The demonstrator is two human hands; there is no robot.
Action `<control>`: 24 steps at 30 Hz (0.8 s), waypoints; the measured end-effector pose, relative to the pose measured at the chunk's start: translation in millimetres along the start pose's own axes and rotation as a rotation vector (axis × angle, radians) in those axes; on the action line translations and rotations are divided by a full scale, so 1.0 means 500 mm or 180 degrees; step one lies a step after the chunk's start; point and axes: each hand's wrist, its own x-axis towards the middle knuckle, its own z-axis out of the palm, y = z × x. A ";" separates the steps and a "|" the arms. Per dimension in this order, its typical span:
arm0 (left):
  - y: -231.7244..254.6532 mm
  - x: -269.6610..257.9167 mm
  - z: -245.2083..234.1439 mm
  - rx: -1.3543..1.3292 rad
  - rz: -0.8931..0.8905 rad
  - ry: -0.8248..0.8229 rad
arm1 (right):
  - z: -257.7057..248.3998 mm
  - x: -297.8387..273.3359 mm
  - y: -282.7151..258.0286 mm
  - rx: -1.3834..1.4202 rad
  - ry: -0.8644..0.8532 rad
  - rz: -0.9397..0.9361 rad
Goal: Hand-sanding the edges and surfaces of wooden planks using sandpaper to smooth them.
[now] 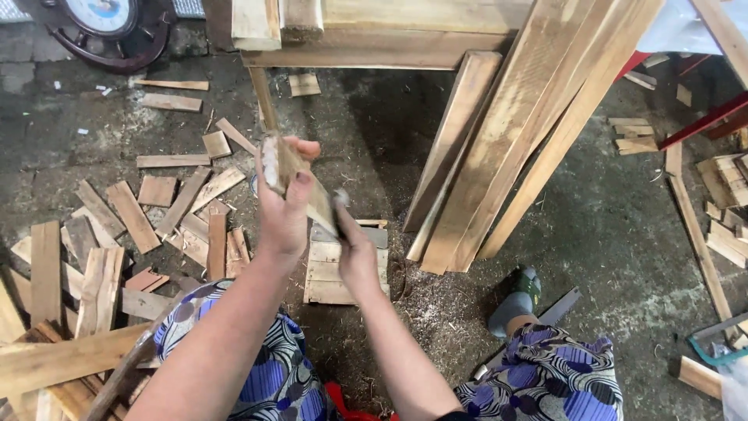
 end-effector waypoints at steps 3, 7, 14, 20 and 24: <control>-0.025 0.000 0.001 0.0088 0.0095 0.0073 | -0.030 -0.015 -0.138 0.0536 0.0123 -0.1025; -0.012 -0.007 0.019 0.0030 0.0193 0.0012 | 0.002 -0.015 -0.055 0.0601 0.0395 -0.1197; -0.108 0.005 0.023 0.0424 0.0403 -0.0369 | -0.010 -0.114 0.426 -0.1828 -0.1007 0.0922; -0.304 0.012 0.054 0.1517 -0.1082 -0.1635 | -0.307 -0.024 0.369 -0.2731 -0.2755 0.0055; -0.299 -0.007 0.098 0.2171 -0.1633 -0.2250 | -0.524 0.007 0.365 -0.3565 -0.2230 0.0283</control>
